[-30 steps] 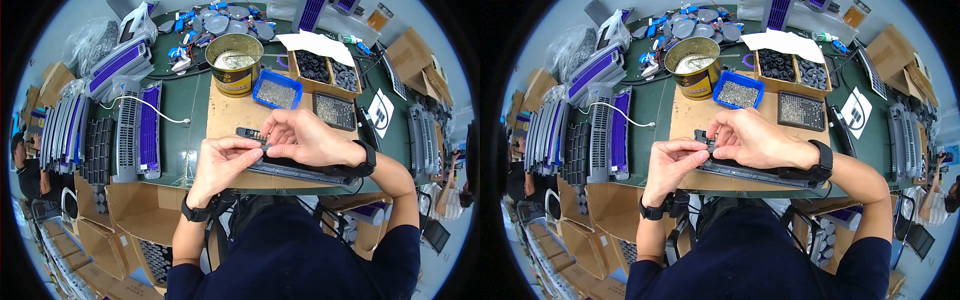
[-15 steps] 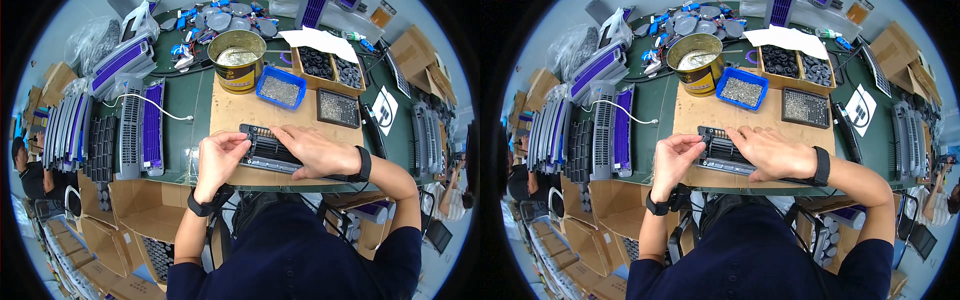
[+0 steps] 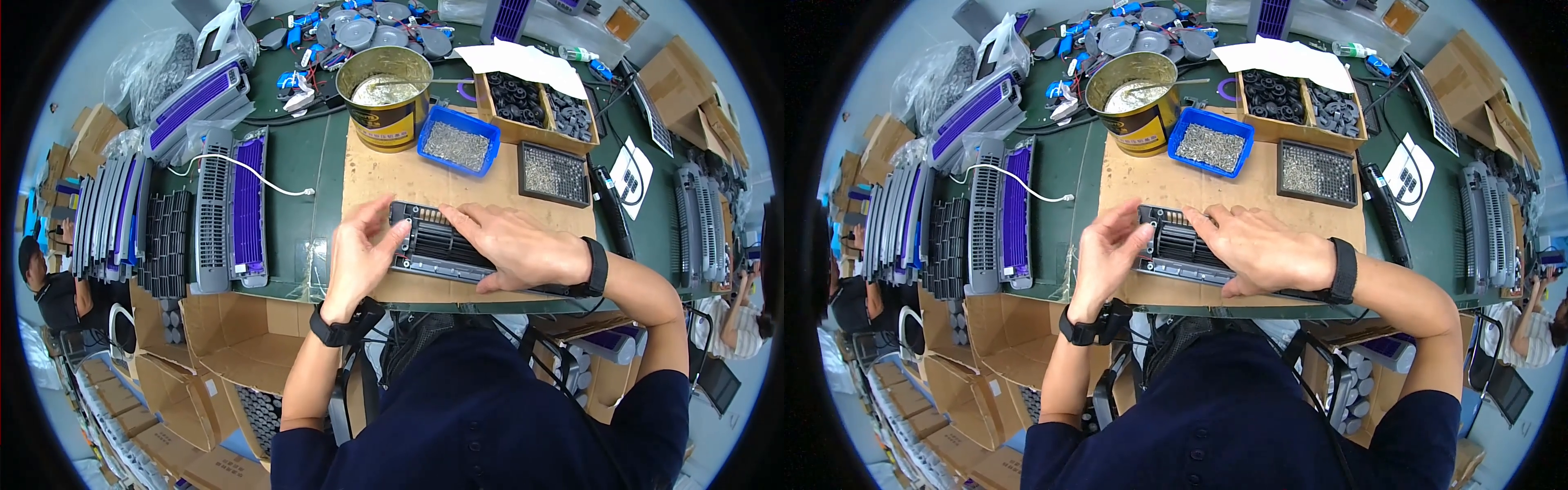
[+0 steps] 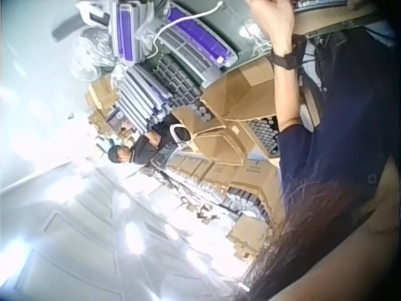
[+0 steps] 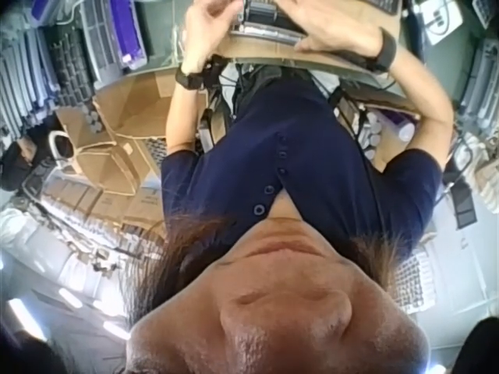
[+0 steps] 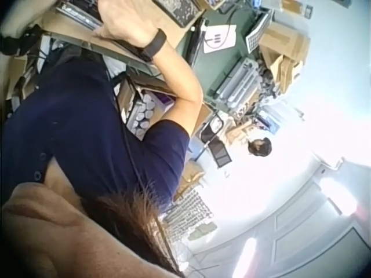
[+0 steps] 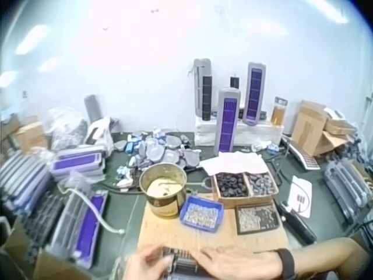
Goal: Assembling and screwing components of a gray electronic device casing on a workbench.
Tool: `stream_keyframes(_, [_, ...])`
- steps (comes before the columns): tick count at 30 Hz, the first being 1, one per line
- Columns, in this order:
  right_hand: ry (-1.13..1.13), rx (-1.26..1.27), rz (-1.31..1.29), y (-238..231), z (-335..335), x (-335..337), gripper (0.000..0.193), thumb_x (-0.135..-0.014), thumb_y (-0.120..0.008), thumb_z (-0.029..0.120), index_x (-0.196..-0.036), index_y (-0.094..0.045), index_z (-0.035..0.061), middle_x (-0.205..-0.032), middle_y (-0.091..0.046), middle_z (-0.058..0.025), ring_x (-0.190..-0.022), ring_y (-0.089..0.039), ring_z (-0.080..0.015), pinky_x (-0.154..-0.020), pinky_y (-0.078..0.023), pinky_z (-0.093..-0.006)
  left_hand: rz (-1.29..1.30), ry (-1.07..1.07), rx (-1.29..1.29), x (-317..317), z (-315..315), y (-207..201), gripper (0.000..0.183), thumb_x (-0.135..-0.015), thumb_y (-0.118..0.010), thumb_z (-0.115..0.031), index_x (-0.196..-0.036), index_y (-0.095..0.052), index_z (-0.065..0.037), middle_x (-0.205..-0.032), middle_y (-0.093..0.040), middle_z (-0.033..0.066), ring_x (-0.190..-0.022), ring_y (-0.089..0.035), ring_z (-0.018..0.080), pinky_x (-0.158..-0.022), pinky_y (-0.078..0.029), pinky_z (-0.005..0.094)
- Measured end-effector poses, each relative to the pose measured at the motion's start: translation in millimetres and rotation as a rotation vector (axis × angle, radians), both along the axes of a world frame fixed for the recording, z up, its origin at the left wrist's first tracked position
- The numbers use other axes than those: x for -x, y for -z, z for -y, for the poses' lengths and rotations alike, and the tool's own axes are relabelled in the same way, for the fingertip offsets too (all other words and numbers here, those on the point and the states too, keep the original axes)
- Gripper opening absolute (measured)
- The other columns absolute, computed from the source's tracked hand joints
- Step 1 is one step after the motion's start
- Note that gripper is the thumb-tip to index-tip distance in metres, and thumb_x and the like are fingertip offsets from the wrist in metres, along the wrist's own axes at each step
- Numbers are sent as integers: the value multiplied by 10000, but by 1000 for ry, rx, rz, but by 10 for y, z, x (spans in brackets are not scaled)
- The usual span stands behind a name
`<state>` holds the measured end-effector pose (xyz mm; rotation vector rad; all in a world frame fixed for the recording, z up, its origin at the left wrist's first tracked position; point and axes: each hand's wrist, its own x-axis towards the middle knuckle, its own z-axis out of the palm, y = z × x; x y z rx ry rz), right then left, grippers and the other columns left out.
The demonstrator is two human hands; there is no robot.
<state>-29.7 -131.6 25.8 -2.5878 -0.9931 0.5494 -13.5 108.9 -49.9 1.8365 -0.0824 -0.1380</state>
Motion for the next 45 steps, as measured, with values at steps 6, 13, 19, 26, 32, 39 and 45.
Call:
stream_keyframes(6, [3,19,34,-36,83,18,1079,-601,-889,187,-1439,-276,-110,-1177,-546,-280,-1030,-598,-430,-899,-494,-456,-58,126,149,-47,151,119,475,-863,-746,-115,-1291,-597,28,-1048,-674,128,-971,-651,170,-877,-535,293])
stream_keyframes(13, [108,30,-70,-589,274,-506,580,-714,-815,205,-1194,-607,-46,-992,-678,-239,-924,-666,-380,-812,-529,-441,249,282,-241,-380,296,-129,411,-900,-711,-136,-1272,-613,9,-1002,-682,100,-861,-669,147,-760,-545,295])
stream_keyframes(19, [304,73,434,356,188,-1160,77,-712,-661,27,-765,-690,-20,-808,-677,-239,-767,-685,-410,-671,-561,-478,500,271,-713,-1120,719,-409,158,-823,-693,-190,-893,-769,-70,-823,-702,204,-768,-686,384,-727,-563,447])
stream_keyframes(26, [315,51,510,614,196,-1161,102,-719,-740,84,-713,-696,-8,-750,-667,-227,-728,-687,-372,-632,-550,-457,523,325,-984,-1210,980,-192,190,-758,-718,-161,-816,-718,20,-811,-696,231,-791,-705,374,-710,-573,461])
stream_keyframes(32, [372,-170,435,498,218,-1093,63,-713,-753,66,-753,-728,24,-715,-664,-201,-708,-675,-369,-632,-542,-451,493,292,-874,-1235,895,-157,115,-780,-711,-160,-834,-745,-64,-801,-700,193,-761,-700,360,-689,-562,452])
stream_keyframes(39, [436,-290,349,471,256,-1048,84,-706,-761,43,-773,-724,9,-696,-669,-187,-659,-672,-346,-618,-536,-418,515,370,-510,-1066,591,-362,138,-819,-693,-130,-885,-730,-15,-802,-701,167,-768,-699,308,-689,-543,388])
stream_keyframes(45, [164,-606,68,217,62,-775,108,-739,-776,38,-831,-729,6,-754,-692,-138,-689,-683,-268,-621,-527,-341,143,363,-88,-354,-15,-440,150,-884,-694,-91,-932,-709,51,-734,-693,103,-643,-638,107,-608,-514,268])
